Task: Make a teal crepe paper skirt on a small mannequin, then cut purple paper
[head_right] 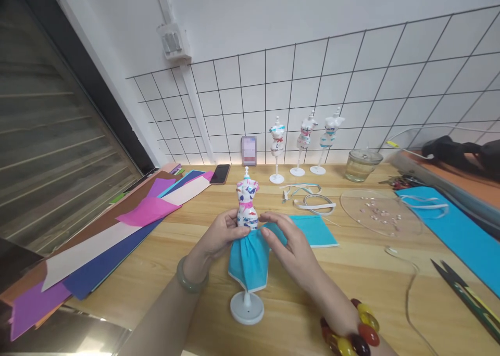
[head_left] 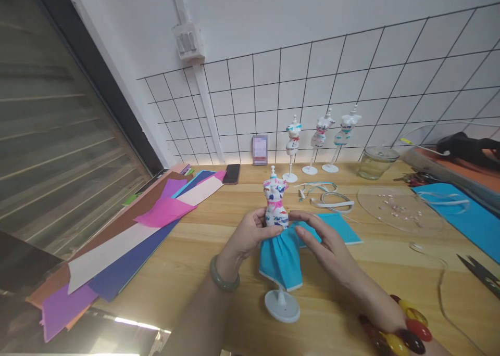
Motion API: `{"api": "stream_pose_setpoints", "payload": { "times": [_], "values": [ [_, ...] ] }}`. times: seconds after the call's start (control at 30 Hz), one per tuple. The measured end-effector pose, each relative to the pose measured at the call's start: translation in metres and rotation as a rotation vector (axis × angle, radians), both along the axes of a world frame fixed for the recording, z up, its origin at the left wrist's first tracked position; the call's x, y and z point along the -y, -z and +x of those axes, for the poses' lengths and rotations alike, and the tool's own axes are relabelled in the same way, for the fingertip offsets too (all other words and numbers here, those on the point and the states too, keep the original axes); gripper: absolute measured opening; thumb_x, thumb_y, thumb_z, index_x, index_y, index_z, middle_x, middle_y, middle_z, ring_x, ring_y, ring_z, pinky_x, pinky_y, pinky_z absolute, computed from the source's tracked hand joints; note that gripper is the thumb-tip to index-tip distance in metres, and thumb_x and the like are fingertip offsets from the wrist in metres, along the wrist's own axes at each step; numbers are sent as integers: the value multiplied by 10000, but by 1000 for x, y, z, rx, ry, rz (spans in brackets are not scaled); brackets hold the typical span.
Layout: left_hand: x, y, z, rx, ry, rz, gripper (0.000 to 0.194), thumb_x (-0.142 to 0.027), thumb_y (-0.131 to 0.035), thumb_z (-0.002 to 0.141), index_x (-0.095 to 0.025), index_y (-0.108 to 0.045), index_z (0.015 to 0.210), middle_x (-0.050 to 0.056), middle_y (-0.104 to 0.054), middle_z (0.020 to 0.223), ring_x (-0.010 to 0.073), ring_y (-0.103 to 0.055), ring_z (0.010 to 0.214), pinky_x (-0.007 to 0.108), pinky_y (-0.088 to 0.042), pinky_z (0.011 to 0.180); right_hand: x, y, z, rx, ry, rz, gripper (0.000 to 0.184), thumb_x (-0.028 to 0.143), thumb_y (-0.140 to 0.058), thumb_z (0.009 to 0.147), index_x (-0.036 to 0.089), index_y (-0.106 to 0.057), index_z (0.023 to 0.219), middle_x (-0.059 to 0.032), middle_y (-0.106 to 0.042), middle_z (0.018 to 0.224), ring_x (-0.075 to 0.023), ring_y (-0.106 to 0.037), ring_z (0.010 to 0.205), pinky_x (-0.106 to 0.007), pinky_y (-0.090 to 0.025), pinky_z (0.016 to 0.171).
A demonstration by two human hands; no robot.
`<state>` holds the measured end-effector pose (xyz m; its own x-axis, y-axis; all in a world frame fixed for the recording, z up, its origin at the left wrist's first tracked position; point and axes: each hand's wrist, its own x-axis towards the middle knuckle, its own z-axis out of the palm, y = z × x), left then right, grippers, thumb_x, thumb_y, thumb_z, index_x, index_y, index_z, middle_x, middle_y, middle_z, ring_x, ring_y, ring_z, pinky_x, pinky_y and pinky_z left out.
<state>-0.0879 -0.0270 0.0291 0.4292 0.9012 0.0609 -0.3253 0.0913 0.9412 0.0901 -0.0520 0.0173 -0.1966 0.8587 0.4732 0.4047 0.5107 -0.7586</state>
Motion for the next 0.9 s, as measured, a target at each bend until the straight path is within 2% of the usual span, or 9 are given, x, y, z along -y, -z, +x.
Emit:
{"api": "stream_pose_setpoints", "payload": {
  "times": [0.13, 0.33, 0.63, 0.8, 0.9],
  "values": [
    [1, 2, 0, 2, 24, 19, 448, -234, -759, 571, -139, -622, 986, 96, -645, 958, 218, -586, 906, 332, -421, 825, -2, -3, 1, 18, -102, -42, 230, 369, -514, 821, 216, -605, 967, -70, -638, 980, -224, -567, 933, -370, -459, 812],
    [2, 2, 0, 26, 33, 15, 424, -238, -776, 538, -145, -623, 922, 70, -653, 880, 193, -604, 831, 292, -450, 763, 2, -7, 0, 25, -80, -63, 173, 370, -557, 788, 204, -603, 806, -33, -647, 778, -184, -583, 746, -303, -480, 671],
    [0, 3, 2, 61, 16, 19, 472, -167, -777, 538, -156, -620, 983, 49, -636, 887, 164, -591, 823, 288, -445, 775, 4, -8, -3, 6, 7, -52, 184, 380, -595, 753, 201, -599, 793, -30, -658, 761, -183, -591, 727, -295, -483, 663],
    [-1, 5, 7, 85, -80, 90, 645, -153, -768, 552, -191, -532, 1151, 66, -623, 986, 190, -579, 913, 296, -443, 793, 4, -7, -3, 4, 87, -13, 194, 386, -598, 748, 197, -595, 791, -42, -657, 787, -196, -602, 751, -314, -487, 682],
    [0, 5, 8, 78, -62, 121, 619, -183, -751, 586, -182, -530, 1164, 82, -609, 1051, 214, -555, 992, 309, -426, 844, 4, -5, -3, 41, 140, 46, 204, 398, -599, 745, 197, -593, 786, -49, -649, 771, -202, -590, 742, -321, -479, 664]
  ]
}}
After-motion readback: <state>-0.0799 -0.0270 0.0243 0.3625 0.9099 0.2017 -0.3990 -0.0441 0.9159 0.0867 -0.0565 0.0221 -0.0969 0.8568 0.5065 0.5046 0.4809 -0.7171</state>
